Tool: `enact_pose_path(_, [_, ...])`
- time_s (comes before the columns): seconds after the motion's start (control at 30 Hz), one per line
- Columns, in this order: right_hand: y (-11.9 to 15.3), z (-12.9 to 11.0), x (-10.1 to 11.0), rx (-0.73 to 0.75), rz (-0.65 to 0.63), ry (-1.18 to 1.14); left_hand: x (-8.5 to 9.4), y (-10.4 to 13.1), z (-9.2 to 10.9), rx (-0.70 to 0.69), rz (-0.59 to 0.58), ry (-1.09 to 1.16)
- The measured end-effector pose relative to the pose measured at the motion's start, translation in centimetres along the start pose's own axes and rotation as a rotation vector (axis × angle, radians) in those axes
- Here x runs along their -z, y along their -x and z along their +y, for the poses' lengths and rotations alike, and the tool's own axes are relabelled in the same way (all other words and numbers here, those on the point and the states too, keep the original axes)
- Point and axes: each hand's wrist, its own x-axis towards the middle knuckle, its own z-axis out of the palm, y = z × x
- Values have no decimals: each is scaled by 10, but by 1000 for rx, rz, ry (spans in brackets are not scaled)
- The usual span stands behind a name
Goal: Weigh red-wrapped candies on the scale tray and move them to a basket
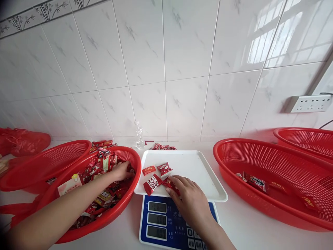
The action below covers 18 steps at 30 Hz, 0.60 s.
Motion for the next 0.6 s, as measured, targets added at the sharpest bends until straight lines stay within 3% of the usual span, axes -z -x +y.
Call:
enact_pose_path(0.17, [1,-1,2,-15,-12,-21,3,1,5,9,-4,105])
enact_pose_path(0.3, [1,-2,3,-37,-24,-58,36,4,16,10,115,257])
enact_pose_path(0.37, [0,-2,5,-49,-38,-85,55,9,27,-9,197,431])
enact_pose_path(0.43, [0,-2,7,-67,-53,-124,65,16,42,-83,193,627])
enact_pose_path(0.5, [-1,-2,10,-98,-54,-176,62,25,59,-189,103,703])
enact_pose_path(0.6, [-2,-2,14,-145,-38,-255,44,38,84,-349,-4,547])
